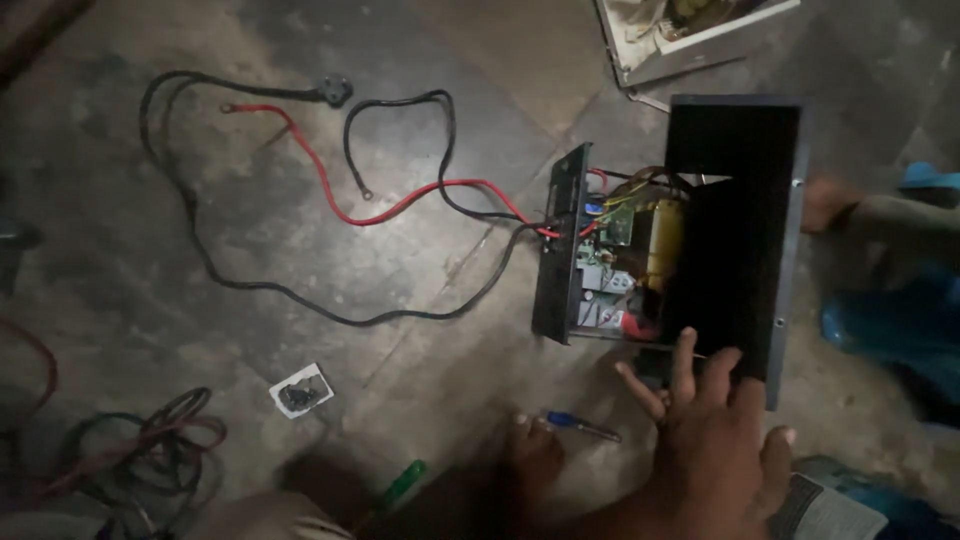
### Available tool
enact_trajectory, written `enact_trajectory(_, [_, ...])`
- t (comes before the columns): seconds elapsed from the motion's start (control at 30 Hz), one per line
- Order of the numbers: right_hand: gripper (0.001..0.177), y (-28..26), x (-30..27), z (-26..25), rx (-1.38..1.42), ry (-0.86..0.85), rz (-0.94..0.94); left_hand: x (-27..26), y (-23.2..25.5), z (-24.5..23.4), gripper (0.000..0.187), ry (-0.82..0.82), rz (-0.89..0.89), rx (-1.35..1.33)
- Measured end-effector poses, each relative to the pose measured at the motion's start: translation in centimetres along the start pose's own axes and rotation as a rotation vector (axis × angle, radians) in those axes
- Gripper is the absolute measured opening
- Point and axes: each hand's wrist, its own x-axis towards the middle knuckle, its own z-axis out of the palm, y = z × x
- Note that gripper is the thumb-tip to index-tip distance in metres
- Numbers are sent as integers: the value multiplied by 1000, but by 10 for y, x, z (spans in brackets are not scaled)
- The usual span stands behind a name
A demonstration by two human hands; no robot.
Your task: The person is working on a black electronic device, possibly a power supply unit, on the floor. They open and close the casing, use a screwdriver to tighten screws, and handle wires connected to the device.
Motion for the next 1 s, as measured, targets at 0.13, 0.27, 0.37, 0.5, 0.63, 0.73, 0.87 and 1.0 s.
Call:
enact_trajectory(0.13, [79,-6,3,11,-26,-12,-12,-3,-7,3,40,101,19,-59])
enact_trajectory(0.27, [78,-16,8,15,-47,-19,-7,-3,-21,8,45,231,-37,-68])
enact_trajectory(0.37, [79,-19,6,18,-35,-9,-21,3,-37,6,46,284,-93,-116])
enact_trajectory(0.5, [79,-25,2,30,-26,8,-48,9,-65,-2,45,300,-113,-103])
enact_trajectory(0.63, [79,-22,0,40,5,12,-56,14,-85,-6,44,275,-201,5])
enact_trajectory(0.73, [75,-20,5,40,-10,17,-87,13,-91,-13,57,240,26,263])
enact_trajectory(0.87, [76,-12,18,25,-48,59,-117,15,-96,-26,54,215,-180,90])
enact_trajectory(1.0, [84,-8,38,-4,44,-10,-141,17,-93,-24,58,226,-165,90])
